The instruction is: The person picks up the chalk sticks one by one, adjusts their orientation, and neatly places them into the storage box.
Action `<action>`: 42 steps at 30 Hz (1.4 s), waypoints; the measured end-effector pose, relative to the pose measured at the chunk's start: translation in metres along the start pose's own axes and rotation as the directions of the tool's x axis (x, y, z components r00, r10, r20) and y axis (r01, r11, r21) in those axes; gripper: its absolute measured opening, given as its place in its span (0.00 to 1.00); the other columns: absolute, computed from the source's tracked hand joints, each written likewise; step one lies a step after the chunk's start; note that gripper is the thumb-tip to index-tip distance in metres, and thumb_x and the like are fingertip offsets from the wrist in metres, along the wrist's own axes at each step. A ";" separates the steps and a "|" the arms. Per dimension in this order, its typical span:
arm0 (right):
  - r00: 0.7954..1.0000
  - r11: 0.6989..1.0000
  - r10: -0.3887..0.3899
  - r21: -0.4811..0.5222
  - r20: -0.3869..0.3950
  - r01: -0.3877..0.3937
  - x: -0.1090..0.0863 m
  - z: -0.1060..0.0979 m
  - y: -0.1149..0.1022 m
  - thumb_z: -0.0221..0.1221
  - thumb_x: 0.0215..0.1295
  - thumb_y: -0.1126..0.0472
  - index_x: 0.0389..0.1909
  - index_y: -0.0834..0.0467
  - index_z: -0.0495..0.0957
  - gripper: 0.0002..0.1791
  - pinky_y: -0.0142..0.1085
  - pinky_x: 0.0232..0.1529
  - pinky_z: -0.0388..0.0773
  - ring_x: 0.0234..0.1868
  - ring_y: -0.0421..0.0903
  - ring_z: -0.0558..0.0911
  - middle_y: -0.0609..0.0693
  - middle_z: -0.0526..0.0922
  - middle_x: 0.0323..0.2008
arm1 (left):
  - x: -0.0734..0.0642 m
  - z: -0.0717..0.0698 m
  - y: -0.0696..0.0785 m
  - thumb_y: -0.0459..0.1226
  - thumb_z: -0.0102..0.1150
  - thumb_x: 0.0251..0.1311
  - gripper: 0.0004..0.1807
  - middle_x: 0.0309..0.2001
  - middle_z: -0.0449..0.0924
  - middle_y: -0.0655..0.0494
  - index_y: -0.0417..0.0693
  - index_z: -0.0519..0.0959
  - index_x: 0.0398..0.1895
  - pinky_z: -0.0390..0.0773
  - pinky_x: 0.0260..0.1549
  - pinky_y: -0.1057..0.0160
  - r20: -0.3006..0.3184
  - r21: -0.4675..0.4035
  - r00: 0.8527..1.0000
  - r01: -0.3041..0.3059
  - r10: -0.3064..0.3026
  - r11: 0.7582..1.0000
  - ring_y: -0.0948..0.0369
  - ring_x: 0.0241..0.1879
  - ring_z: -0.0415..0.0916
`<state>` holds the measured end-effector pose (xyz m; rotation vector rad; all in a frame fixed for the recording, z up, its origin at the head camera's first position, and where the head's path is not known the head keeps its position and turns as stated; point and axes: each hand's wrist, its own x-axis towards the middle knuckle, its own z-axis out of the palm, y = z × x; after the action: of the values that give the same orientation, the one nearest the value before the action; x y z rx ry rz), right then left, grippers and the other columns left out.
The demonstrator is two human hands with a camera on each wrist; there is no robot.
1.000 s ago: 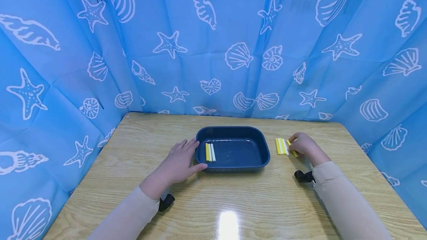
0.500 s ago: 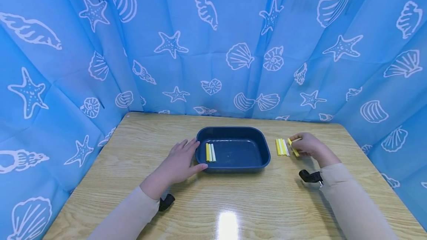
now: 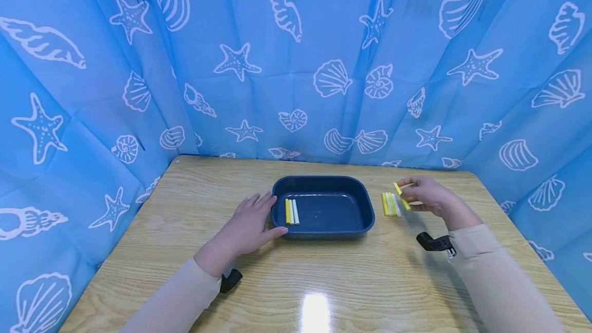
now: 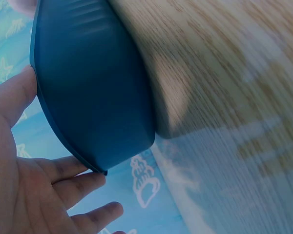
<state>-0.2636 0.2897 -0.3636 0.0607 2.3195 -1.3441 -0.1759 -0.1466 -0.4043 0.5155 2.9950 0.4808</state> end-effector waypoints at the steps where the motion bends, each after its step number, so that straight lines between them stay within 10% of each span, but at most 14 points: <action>1: 1.000 1.000 -0.006 0.004 0.006 0.006 -0.001 0.000 -0.002 0.52 0.71 0.64 0.72 0.70 0.56 0.32 0.40 0.43 0.82 0.39 0.45 0.74 0.55 0.71 0.48 | 0.000 0.000 0.000 0.63 0.57 0.63 0.49 0.77 0.54 0.43 0.42 0.58 0.78 0.47 0.73 0.38 -0.002 0.000 1.000 -0.001 0.001 1.000 0.41 0.76 0.47; 42: 0.951 0.976 -0.061 0.217 0.302 -0.006 0.001 0.064 -0.089 0.52 0.68 0.68 0.67 0.67 0.54 0.29 0.35 0.41 0.82 0.29 0.39 0.73 0.49 0.70 0.33 | 0.000 0.000 -0.001 0.64 0.56 0.64 0.49 0.78 0.53 0.44 0.43 0.58 0.78 0.47 0.73 0.38 -0.001 0.004 1.000 -0.005 0.005 1.000 0.41 0.76 0.47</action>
<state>-0.2646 0.1898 -0.3184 -0.1069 1.9186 -1.4980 -0.1760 -0.1471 -0.4045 0.5233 2.9973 0.4755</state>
